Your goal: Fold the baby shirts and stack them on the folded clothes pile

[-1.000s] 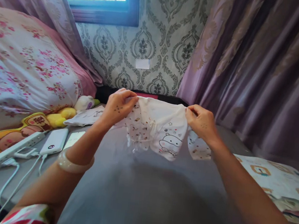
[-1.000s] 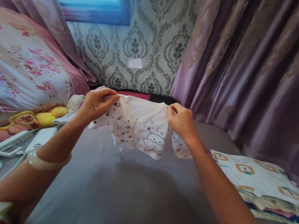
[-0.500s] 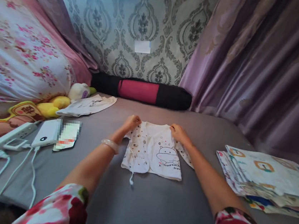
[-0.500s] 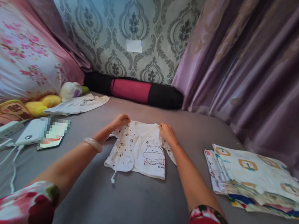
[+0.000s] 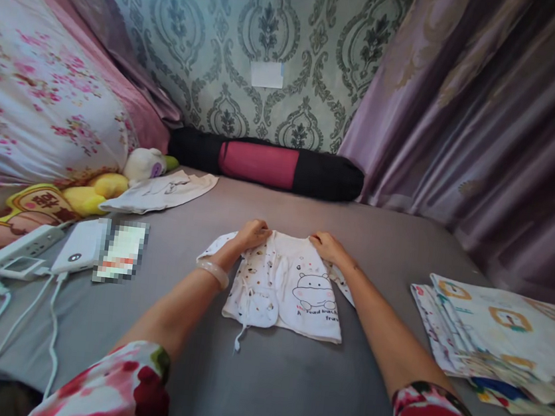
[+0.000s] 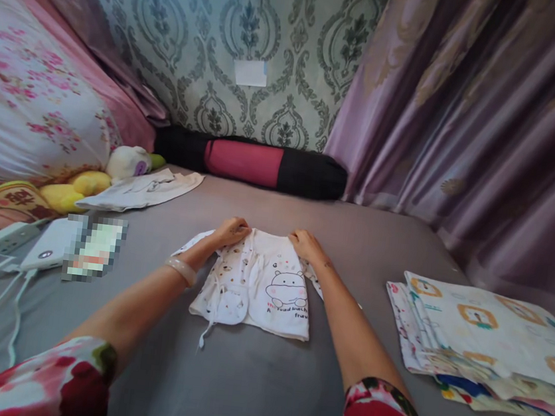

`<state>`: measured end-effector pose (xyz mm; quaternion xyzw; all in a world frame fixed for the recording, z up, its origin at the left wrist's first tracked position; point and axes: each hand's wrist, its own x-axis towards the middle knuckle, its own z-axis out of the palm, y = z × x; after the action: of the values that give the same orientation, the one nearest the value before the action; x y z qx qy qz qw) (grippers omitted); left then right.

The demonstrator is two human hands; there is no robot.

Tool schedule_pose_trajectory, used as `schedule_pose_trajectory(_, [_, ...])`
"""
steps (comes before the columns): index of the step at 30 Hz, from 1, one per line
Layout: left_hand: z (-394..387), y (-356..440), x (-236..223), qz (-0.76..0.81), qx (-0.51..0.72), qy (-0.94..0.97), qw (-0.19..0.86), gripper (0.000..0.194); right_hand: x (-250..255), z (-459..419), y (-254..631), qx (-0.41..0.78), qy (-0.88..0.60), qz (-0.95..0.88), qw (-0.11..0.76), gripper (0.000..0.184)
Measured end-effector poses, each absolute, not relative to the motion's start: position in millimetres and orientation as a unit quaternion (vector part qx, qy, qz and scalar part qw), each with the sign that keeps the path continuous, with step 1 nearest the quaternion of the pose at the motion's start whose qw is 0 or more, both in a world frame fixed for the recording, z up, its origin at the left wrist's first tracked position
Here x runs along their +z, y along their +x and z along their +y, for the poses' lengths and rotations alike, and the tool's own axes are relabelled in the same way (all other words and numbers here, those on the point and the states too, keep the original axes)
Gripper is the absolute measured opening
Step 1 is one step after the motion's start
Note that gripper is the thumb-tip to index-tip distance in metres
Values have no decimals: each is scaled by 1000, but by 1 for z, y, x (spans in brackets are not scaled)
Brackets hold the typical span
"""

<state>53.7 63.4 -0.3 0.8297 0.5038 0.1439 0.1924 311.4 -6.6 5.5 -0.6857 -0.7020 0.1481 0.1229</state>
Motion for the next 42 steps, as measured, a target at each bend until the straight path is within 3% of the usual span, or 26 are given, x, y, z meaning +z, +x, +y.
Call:
schedule_pose_trajectory(4, [71, 54, -9, 467, 178, 851, 159, 26, 0, -2, 312, 148, -682, -703, 138, 28])
schedule_pose_trajectory(11, [95, 60, -10, 444, 218, 868, 45, 26, -3, 10, 310, 45, -688, -705, 163, 26])
schedule_pose_trajectory(26, [145, 80, -16, 449, 146, 880, -38, 31, -7, 68, 317, -39, -686, -726, 20, 35])
schedule_pose_trajectory(33, [145, 81, -15, 496, 91, 864, 2, 32, -5, 75, 330, 75, -713, -689, 104, 32])
schedule_pose_trajectory(38, [134, 88, -5, 484, 88, 870, 7, 39, 7, 60, 365, 272, -765, -549, 198, 49])
schedule_pose_trajectory(42, [107, 114, 4, 438, 99, 893, 41, 37, 10, 32, 388, 413, -766, -425, 248, 44])
